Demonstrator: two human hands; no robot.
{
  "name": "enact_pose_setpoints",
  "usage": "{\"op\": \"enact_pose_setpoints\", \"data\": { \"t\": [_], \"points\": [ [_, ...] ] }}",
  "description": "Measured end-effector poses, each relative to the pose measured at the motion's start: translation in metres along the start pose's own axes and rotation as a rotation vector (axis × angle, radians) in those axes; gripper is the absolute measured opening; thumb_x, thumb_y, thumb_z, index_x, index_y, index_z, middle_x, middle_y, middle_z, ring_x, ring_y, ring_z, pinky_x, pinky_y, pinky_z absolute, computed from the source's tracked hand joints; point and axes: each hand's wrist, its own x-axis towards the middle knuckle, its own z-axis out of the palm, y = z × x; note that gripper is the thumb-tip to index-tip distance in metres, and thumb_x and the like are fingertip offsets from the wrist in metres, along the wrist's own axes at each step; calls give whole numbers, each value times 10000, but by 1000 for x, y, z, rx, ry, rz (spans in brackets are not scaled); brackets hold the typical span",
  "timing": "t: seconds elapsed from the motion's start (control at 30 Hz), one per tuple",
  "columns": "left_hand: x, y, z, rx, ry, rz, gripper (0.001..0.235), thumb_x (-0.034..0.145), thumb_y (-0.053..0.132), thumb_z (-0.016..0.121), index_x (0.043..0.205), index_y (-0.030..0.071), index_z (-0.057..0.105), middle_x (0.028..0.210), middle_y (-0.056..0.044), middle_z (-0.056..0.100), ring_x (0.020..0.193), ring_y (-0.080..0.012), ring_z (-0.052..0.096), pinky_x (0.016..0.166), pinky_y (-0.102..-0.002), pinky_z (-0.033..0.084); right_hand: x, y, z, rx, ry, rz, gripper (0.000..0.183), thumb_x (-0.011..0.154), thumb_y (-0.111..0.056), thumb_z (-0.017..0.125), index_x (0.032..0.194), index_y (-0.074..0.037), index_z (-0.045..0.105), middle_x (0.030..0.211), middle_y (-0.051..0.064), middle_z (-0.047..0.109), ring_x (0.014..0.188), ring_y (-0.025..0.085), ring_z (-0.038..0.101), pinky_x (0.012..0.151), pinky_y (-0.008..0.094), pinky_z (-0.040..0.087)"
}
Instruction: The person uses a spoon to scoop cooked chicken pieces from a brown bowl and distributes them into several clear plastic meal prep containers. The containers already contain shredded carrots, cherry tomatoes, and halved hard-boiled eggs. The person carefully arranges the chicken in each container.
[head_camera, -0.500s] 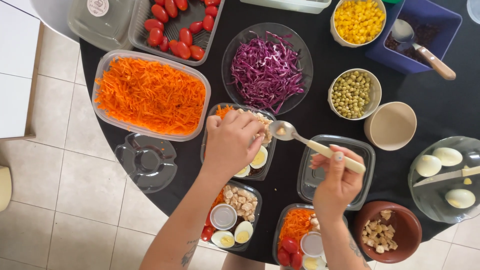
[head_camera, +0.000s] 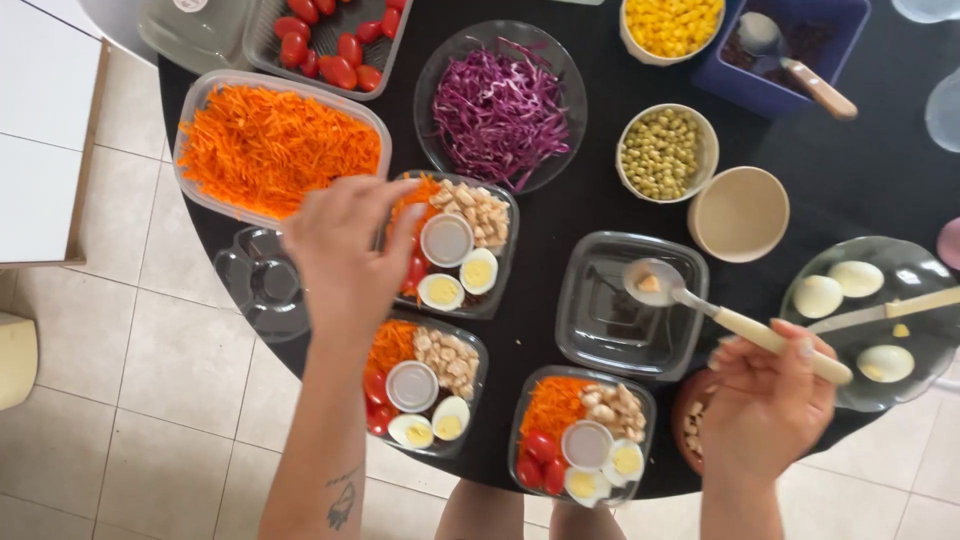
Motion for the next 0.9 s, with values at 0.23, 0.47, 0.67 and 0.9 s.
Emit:
{"op": "enact_pose_setpoints", "data": {
  "t": [0.23, 0.47, 0.67, 0.9],
  "points": [
    [-66, 94, -50, 32, -59, -230, 77, 910, 149, 669, 972, 191, 687, 968, 42, 658, 864, -193, 568, 715, -337, 338, 19, -22, -131, -173, 5, -99, 286, 1034, -369, 460, 1031, -100, 557, 706, 102, 567, 630, 159, 593, 572, 215, 514],
    [-148, 221, -19, -275, -232, -103, 124, 844, 174, 682, 965, 188, 661, 913, 42, 667, 788, -152, 598, 696, -334, 365, 16, -24, -216, -302, -104, -79, 175, 1021, -217, 461, 1010, -54, 523, 736, 109, 542, 650, 177, 561, 633, 256, 466],
    [-199, 278, 15, -290, -339, -102, 162, 792, 244, 698, 951, 269, 679, 867, 97, 644, 787, -122, 573, 695, -304, 321, 28, 2, -225, -358, -342, -242, 157, 1004, -116, 441, 1043, -8, 549, 769, 144, 586, 699, 195, 584, 669, 299, 513],
    [-212, 288, 23, -240, -317, -104, 163, 800, 240, 676, 959, 275, 680, 835, 86, 634, 789, -131, 574, 706, -287, 343, 47, 12, -210, -385, -576, -318, 182, 991, -60, 427, 1012, 48, 572, 730, 144, 609, 660, 171, 590, 653, 289, 544]
  ]
}}
